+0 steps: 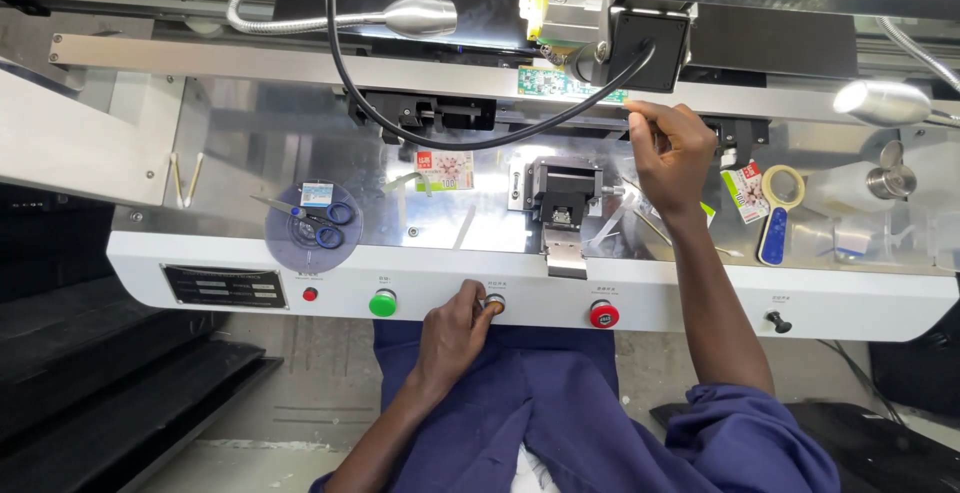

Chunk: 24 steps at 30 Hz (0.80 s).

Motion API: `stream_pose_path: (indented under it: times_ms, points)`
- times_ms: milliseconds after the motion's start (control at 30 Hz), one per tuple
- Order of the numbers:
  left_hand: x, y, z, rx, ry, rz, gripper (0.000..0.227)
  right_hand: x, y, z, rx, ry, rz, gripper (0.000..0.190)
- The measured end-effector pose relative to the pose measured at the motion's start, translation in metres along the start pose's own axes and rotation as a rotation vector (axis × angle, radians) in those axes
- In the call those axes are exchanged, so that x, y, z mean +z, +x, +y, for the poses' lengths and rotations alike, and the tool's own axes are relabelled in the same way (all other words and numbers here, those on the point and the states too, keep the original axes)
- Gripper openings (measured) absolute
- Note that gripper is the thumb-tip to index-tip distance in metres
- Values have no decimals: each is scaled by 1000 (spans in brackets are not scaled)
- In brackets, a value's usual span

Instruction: The person places a circuit board into a machine and secures it. They then use a small tool to manipulate components on the board while referencing a monitor above. Finally, they press buttons on the machine's control panel.

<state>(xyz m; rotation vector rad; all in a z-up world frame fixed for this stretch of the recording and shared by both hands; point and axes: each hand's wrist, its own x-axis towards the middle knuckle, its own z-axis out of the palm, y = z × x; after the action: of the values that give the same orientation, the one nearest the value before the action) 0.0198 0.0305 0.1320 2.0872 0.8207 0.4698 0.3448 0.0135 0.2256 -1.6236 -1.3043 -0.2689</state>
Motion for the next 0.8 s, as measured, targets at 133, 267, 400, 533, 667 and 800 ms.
stream_pose_path:
  times_ms: [133,267,400,533,667,800]
  points:
    - [8,-3,-4,22,26,-5,19,-14,-18,-8,-44,-35,19,15]
    - [27,10,-25,-16,140,-5,18,-18,-33,0,131,-78,-17,20]
    - [17,8,-27,-113,14,-87,22,-23,-59,-3,210,-21,-27,21]
    - [15,10,-31,-78,-14,-103,24,-32,-77,-20,240,0,-13,20]
    - [9,13,-23,-91,-16,-122,24,-37,-95,-27,372,20,16,22]
    - [4,10,-15,-97,-23,-154,20,-35,-118,-26,407,21,21,20]
